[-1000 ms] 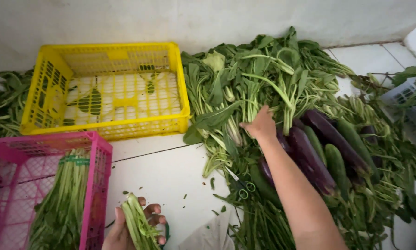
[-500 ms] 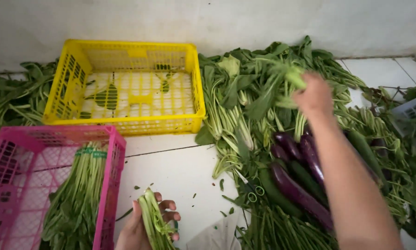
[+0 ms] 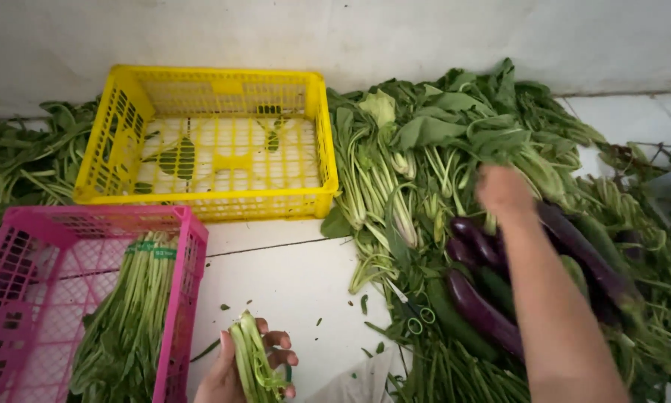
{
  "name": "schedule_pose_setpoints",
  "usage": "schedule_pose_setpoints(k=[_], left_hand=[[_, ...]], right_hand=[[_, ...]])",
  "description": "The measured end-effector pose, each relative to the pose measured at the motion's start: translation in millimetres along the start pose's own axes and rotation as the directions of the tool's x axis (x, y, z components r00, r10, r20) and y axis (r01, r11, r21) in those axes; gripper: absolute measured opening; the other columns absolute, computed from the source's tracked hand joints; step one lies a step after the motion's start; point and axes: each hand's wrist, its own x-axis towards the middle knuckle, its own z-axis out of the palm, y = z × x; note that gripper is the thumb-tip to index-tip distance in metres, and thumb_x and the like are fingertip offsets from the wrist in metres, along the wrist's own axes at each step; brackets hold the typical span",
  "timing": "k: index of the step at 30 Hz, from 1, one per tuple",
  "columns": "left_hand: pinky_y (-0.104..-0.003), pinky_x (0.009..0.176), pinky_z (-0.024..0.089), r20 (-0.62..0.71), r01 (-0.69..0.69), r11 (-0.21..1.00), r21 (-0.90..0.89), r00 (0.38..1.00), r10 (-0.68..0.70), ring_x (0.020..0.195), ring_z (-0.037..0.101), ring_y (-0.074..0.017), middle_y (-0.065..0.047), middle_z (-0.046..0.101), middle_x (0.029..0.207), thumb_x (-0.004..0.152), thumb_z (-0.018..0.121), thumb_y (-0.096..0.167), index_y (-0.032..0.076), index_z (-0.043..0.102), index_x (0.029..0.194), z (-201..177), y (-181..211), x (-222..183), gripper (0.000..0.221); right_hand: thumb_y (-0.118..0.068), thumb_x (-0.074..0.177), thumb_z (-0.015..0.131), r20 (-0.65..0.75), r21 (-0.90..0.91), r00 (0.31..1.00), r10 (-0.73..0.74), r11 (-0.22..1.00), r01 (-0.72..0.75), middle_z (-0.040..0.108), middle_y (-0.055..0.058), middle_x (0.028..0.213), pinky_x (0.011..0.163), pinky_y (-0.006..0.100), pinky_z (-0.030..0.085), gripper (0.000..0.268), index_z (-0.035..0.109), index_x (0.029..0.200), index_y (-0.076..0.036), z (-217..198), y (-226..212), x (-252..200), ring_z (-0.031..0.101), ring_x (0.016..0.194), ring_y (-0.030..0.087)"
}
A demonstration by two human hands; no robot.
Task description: Sorting, trimming, and bundling fresh spinach stalks using a trimming tool and green tape on a processing floor.
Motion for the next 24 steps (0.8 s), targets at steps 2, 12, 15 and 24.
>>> schedule_pose_setpoints(k=[2, 12, 15, 24], left_hand=[[-0.054, 0.066, 0.061, -0.077, 0.025, 0.999, 0.03, 0.997, -0.023, 0.104, 0.061, -0.0404, -0.026, 0.057, 0.115, 0.103, 0.026, 0.061, 0.011, 0.047, 0.128, 3, 0, -1, 0.06], [-0.058, 0.074, 0.06, -0.034, 0.063, 0.998, 0.009, 0.997, -0.063, 0.109, 0.058, -0.0402, -0.024, 0.055, 0.121, 0.101, 0.031, 0.062, 0.014, 0.046, 0.131, -11, 0, -2, 0.059], [-0.055, 0.065, 0.061, -0.122, 0.038, 0.999, 0.022, 0.992, -0.035, 0.103, 0.06, -0.0418, -0.027, 0.058, 0.115, 0.102, 0.028, 0.062, 0.011, 0.048, 0.128, -8, -2, -3, 0.06], [-0.058, 0.079, 0.059, 0.05, 0.085, 0.996, 0.013, 0.995, -0.086, 0.112, 0.056, -0.0407, -0.023, 0.053, 0.122, 0.101, 0.036, 0.063, 0.015, 0.046, 0.132, -24, 0, -4, 0.058]], right_hand=[[-0.006, 0.092, 0.062, 0.083, 0.341, 0.989, -0.124, 0.936, 0.089, 0.074, 0.02, 0.119, 0.099, 0.049, 0.055, 0.034, 0.073, 0.124, -0.005, 18, -23, -13, 0.071, 0.103, 0.04], [-0.007, 0.094, 0.068, -0.057, 0.621, 0.992, 0.109, 0.782, -0.051, 0.046, 0.028, 0.135, 0.1, 0.059, 0.044, 0.053, 0.038, 0.135, 0.007, 84, -62, -14, 0.041, 0.125, 0.049], [-0.005, 0.087, 0.075, -0.15, 0.698, 0.973, 0.177, 0.716, -0.023, 0.058, 0.021, 0.118, 0.092, 0.052, 0.047, 0.051, 0.052, 0.133, -0.006, 91, -52, -12, 0.058, 0.104, 0.042], [-0.011, 0.101, 0.075, -0.434, 0.781, 0.773, 0.463, 0.62, 0.067, 0.051, 0.007, 0.079, 0.073, 0.044, 0.05, 0.033, 0.047, 0.084, -0.008, 96, -40, -15, 0.051, 0.067, 0.029]])
